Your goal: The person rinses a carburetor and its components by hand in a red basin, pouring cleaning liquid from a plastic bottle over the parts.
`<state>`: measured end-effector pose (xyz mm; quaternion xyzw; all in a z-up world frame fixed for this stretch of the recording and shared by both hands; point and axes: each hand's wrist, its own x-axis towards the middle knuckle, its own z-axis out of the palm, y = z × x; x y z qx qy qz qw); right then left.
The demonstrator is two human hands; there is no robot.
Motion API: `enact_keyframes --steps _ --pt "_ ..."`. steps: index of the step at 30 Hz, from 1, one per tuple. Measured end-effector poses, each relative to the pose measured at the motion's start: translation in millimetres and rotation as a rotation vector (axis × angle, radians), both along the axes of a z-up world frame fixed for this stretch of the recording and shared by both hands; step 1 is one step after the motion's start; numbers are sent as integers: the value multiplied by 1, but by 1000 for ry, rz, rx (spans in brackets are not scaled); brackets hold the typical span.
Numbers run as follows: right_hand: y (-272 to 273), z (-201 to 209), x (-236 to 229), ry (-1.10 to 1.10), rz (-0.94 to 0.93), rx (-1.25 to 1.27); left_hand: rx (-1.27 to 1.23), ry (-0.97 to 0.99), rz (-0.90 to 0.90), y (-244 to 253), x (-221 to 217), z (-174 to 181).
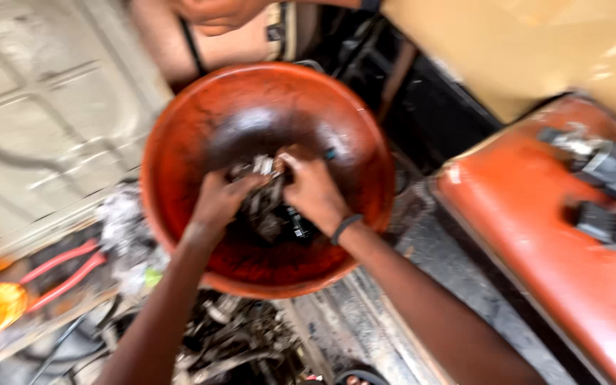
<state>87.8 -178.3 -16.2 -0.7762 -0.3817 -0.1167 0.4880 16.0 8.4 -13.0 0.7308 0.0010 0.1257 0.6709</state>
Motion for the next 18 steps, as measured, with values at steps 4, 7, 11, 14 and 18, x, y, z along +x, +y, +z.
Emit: enact_keyframes --steps 4,7,11,14,18 --pt "-6 -33 20 310 99 149 -49 281 117 14 -14 -4" --pt "-19 -48 27 648 6 286 51 296 182 21 -16 1" --pt "-21 -37 15 1182 168 396 419 -60 177 4 -22 25" --pt "-12 -21 3 1451 201 353 734 13 230 -6 -31 54" --pt "-16 -19 8 1422 345 396 996 -181 327 -18 -34 69"
